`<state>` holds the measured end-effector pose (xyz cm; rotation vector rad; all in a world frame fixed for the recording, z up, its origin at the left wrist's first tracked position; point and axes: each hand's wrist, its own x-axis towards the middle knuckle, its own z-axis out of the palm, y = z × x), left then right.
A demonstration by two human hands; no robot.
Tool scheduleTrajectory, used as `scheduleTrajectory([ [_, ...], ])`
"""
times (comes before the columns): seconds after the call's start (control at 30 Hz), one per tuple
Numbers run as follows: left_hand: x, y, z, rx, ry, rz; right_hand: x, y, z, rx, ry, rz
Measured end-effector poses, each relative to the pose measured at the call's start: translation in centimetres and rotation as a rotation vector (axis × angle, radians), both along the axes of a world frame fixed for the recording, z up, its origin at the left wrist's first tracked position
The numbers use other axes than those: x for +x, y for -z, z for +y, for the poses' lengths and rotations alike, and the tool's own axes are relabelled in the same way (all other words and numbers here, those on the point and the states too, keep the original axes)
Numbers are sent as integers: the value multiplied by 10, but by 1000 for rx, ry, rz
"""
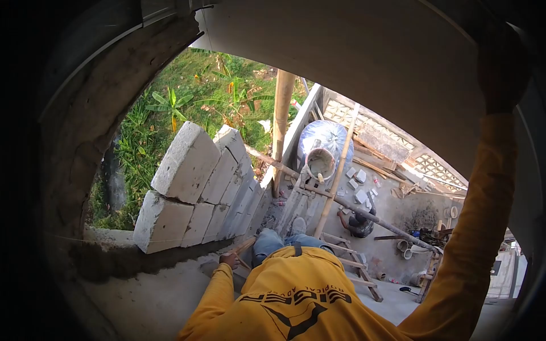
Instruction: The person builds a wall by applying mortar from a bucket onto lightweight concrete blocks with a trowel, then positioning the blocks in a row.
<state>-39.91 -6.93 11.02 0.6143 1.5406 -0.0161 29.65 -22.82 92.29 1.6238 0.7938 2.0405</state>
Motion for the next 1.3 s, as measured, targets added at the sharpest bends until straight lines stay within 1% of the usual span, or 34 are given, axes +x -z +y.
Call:
scheduleTrajectory([
  [0.03,9,-14,-5,24,58,28,6,1,-1,-19,-24,-22],
  [0.1,-1,5,1,-53,42,-84,6,5,0,-8,-44,-34],
  [0.17,8,-23,-1,-34,19,-38,-16,8,16,48,-38,-14],
  [0.23,12,-33,-1,-37,36,-8,-40,9,35,100,-23,9],
  [0.27,9,-27,1,-59,41,-31,-46,10,40,127,-14,20],
  [0.3,7,-24,3,-80,45,-55,-44,13,40,133,-55,0],
  [0.37,11,-34,3,-17,128,-1,-41,18,38,143,-139,-39],
  [0.4,13,-38,5,-24,122,-4,-50,20,44,138,-69,-60],
  [0.43,14,-43,6,-29,115,-11,-56,21,49,131,-75,-65],
  [0.53,10,-36,12,-61,98,-19,-67,31,50,135,-133,-35],
  [0.63,22,-61,11,41,140,78,-75,39,48,138,-177,-10],
  [0.67,10,-42,18,-6,168,18,-77,42,47,136,-187,1],
  [0.73,-20,2,41,-202,111,-241,-82,47,48,142,-219,23],
  [0.77,-21,-5,45,-301,78,-371,-81,47,47,131,-219,26],
  [0.8,-10,-7,34,-122,124,-79,-81,47,47,133,-228,34],
  [0.9,-11,-11,40,-99,178,-118,-88,55,46,125,-261,50],
  [1.0,23,-65,24,54,144,41,-86,56,46,139,-290,71],
  [1.13,22,-71,23,56,198,-11,-86,58,45,142,-339,94],
  [1.23,29,-77,19,87,183,116,-87,60,47,154,-369,99],
  [1.3,27,-75,19,93,190,111,-87,60,46,153,-370,99],
])
